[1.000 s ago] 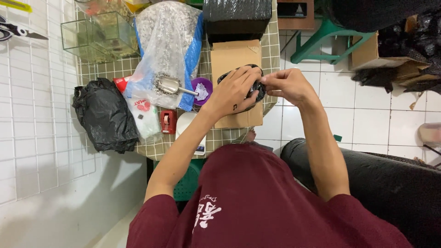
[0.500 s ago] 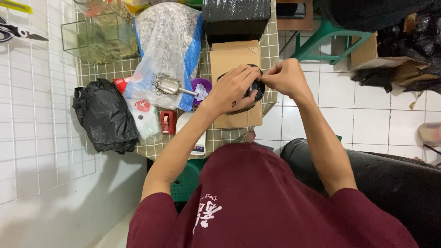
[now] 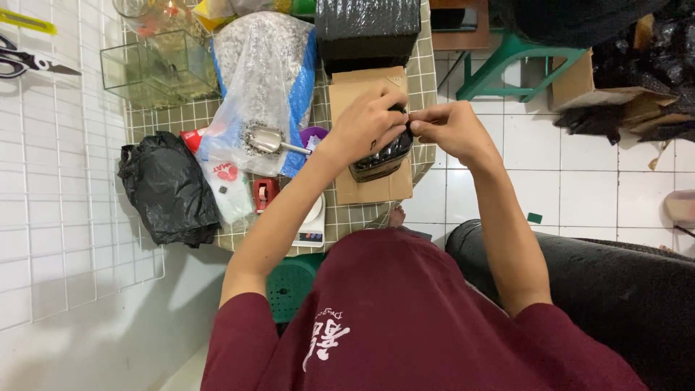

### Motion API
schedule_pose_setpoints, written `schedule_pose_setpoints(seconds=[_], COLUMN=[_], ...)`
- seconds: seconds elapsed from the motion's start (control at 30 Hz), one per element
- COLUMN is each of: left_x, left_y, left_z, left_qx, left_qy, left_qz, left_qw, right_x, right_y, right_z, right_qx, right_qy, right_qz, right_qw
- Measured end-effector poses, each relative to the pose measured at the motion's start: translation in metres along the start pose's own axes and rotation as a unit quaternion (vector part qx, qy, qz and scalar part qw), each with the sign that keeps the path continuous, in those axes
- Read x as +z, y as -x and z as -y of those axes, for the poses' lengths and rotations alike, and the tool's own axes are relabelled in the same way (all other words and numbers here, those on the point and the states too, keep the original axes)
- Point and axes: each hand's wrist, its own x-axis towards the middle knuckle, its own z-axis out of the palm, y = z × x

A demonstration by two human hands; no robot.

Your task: Wrapping a package in bubble wrap and portioning small items into bags using a scoop and scale

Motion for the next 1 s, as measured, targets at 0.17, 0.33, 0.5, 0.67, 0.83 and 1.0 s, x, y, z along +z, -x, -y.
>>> schedule_pose_setpoints(seconds=[0.17,0.33,0.5,0.67,0.83,1.0], left_x=[-0.025,-0.005,-0.010,-0.023,-0.026,-0.026], left_y=[-0.022,-0.022,-0.025,-0.025,-0.027,-0.030], left_z=[0.005,0.031,0.026,0.016,0.011,0.010], left_qx=[0.004,-0.014,0.016,-0.033,-0.066,-0.076], left_qy=[0.052,0.112,0.187,0.197,0.203,0.195], left_qz=[0.093,0.161,0.125,0.151,0.186,0.184], left_qw=[0.994,0.980,0.974,0.968,0.959,0.960], right_x=[0.000,0.005,0.008,0.007,0.004,0.005], right_y=[0.008,0.013,0.010,-0.002,-0.011,-0.009], right_z=[-0.024,-0.038,-0.049,-0.055,-0.056,-0.039], right_qx=[0.026,0.080,0.179,0.175,0.153,0.020], right_qy=[-0.122,-0.241,-0.241,-0.201,-0.125,0.266], right_qz=[-0.008,-0.053,-0.024,-0.015,-0.017,-0.027], right_qw=[0.992,0.966,0.954,0.964,0.980,0.963])
